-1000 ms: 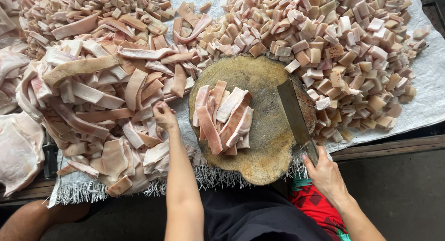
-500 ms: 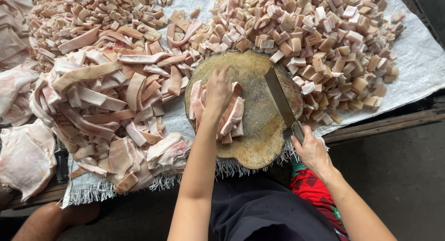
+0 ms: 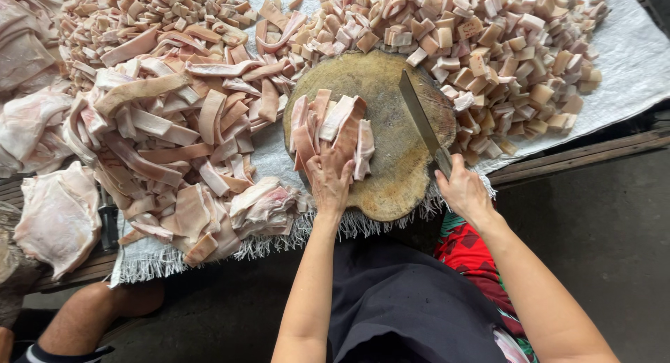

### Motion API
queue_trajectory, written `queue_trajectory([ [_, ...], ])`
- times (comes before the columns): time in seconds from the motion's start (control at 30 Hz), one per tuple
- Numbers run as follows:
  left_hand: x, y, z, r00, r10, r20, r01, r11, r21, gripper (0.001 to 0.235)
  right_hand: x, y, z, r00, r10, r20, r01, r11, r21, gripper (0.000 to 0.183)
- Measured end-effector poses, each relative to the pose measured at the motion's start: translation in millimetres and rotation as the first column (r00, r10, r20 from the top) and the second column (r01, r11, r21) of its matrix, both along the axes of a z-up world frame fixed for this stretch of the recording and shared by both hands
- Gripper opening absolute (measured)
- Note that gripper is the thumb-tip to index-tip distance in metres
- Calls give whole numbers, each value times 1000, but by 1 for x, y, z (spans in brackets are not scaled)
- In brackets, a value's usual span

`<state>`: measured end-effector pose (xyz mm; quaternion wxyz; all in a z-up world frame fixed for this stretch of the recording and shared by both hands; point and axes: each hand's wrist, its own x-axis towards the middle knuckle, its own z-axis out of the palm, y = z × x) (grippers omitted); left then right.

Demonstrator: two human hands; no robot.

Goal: The person is cutting long strips of pork skin into small square pieces on a wooden cutting board using a large cleaver.

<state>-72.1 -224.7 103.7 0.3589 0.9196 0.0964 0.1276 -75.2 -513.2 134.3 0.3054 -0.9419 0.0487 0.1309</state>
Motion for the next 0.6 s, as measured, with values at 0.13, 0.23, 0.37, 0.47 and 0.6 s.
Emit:
queue_trajectory([
  [0.13,-6,-30,-20,991,-3,-133,43,953,299,41,-2,-1,2,999,15,37,-15,1000,3,44],
  [0.23,-7,-44,-43,1000,13,9,-15,930,368,38,1,-3,3,999,8,45,-8,1000,-1,46],
  [0.37,-6,-54,-56,996,-54,69,28,942,335,32,0,-6,-1,1000,-4,28,4,1000,-15,47],
  [0.47,-1,-47,-25,984,-48,-174,32,995,-92,32,2,-10,-5,999,-10,41,10,1000,15,47],
  [0.6,10,-29,42,928,-183,-324,-16,851,-524,34,4,-14,-17,999,-25,23,24,1000,17,50],
])
